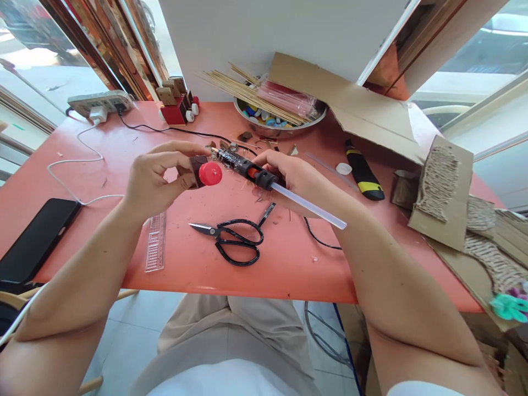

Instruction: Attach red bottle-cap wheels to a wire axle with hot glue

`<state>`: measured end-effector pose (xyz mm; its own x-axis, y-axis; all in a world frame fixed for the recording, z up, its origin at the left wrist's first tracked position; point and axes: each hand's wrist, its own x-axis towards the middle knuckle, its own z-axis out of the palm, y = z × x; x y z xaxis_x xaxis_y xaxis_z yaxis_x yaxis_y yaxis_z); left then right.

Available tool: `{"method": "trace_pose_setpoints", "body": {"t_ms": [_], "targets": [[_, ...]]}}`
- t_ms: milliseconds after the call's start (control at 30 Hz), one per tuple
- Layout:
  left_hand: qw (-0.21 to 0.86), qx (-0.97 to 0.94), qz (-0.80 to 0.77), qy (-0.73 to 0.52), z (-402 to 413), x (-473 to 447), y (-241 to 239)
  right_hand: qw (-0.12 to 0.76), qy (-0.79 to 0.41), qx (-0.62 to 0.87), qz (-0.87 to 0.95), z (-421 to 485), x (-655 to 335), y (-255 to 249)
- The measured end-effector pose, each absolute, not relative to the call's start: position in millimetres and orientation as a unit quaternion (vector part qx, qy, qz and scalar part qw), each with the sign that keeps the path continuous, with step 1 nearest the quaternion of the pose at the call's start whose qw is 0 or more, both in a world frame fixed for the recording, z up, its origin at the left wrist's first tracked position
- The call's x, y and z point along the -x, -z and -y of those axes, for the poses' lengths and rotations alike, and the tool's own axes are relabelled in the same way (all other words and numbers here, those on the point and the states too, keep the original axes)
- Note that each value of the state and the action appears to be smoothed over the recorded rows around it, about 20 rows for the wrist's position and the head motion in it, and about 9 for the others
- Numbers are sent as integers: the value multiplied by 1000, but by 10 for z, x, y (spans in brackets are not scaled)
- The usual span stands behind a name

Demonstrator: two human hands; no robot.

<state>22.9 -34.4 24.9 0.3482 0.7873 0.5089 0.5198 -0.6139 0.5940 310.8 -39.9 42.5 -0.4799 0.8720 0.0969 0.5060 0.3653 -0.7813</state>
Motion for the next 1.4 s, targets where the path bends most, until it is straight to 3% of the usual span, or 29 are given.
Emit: {"method": "trace_pose_setpoints", "body": {"t_ms": [200, 467, 600, 767, 933, 1133, 1200, 1300, 1400], "targets": [[182, -805, -390, -410, 360, -308, -173, 262, -328, 449, 789, 373, -3129, -463], [237, -826, -343, -379, 309, -327, -114, 378, -518, 392, 660, 386, -3058, -382], [193, -812, -397, -382, 284, -298, -120, 445, -547, 391, 592, 365, -3055, -372], [189, -791, -411, -413, 281, -291, -114, 447, -567, 391, 571, 323, -3082, -382], [175, -778, -422, -431, 283, -291, -109, 469, -517, 401, 594, 307, -3177, -447], [142, -763, -473, -418, 247, -234, -126, 618, -298, 388, 615, 382, -3268, -630], [120, -760, -488, -411, 242, -217, -138, 598, -336, 365, 630, 425, -3251, -684], [101, -758, -499, -407, 257, -210, -158, 481, -439, 352, 672, 479, -3195, -712], [84, -756, -506, -408, 288, -218, -177, 393, -465, 359, 707, 519, -3125, -694]]}}
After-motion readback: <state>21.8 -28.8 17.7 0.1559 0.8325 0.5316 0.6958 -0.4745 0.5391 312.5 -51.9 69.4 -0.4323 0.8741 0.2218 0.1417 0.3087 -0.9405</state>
